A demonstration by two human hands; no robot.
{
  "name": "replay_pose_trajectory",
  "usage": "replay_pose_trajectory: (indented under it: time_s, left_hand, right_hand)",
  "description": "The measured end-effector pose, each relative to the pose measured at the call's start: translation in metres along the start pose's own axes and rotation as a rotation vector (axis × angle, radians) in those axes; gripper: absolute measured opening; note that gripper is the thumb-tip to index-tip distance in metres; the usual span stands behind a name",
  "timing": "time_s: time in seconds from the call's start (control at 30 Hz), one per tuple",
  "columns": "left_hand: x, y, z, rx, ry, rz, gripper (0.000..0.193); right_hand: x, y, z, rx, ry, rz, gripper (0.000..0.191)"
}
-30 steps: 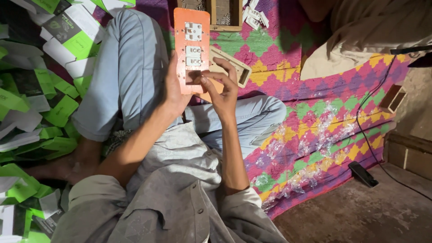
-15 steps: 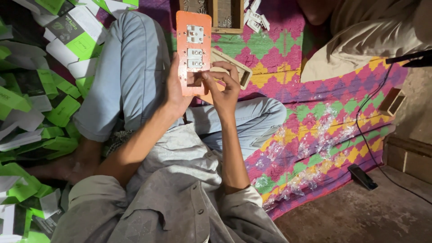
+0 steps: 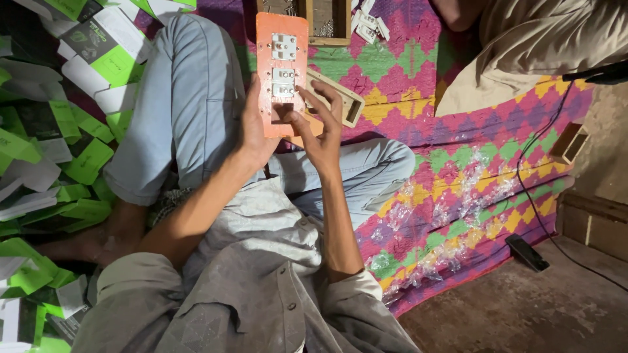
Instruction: The person sits on a patterned mat and assembles white electrical socket modules into an orange plastic frame. They pick up modules from a wooden tray, insert them into the frame, and secure them with small metal fasteners. The person repeats this process for multiple modules, occasionally adjusting the frame and fasteners.
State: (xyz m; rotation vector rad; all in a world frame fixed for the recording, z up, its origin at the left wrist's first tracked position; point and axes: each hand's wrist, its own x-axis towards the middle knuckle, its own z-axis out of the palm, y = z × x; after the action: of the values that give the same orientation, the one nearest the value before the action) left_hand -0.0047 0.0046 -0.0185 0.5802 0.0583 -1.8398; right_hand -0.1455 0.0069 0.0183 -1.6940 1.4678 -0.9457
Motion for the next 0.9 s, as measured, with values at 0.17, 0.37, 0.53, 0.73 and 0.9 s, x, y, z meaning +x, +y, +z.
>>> replay_pose_trajectory:
  time_s: [0.17,0.37,0.53,0.73,0.9]
  left_hand:
    - [0.002,-0.002,-0.004,-0.025,-0.009,0.016,0.064]
    - [0.003,-0.002,-0.005,-0.065,-0.017,0.015,0.065]
    - [0.003,0.0,-0.002,-0.024,0.033,-0.005,0.064]
    - [0.005,0.0,-0.006,-0.044,0.003,0.01,0.065]
    - [0.006,-0.002,-0.009,0.032,0.011,0.03,0.063]
  right_hand:
    - [0.001,-0.001,0.001,-0.025,0.041,-0.064,0.03]
    - [0.001,0.001,0.003,-0.02,0.004,0.001,0.036]
    - [0.002,-0.001,0.003,-0.045,0.0,-0.002,0.045]
    - [0.001,-0.003,0.009,0.0,0.055,0.015,0.036]
    - [0.0,0.012,0.007,-0.054,0.014,-0.032,0.027]
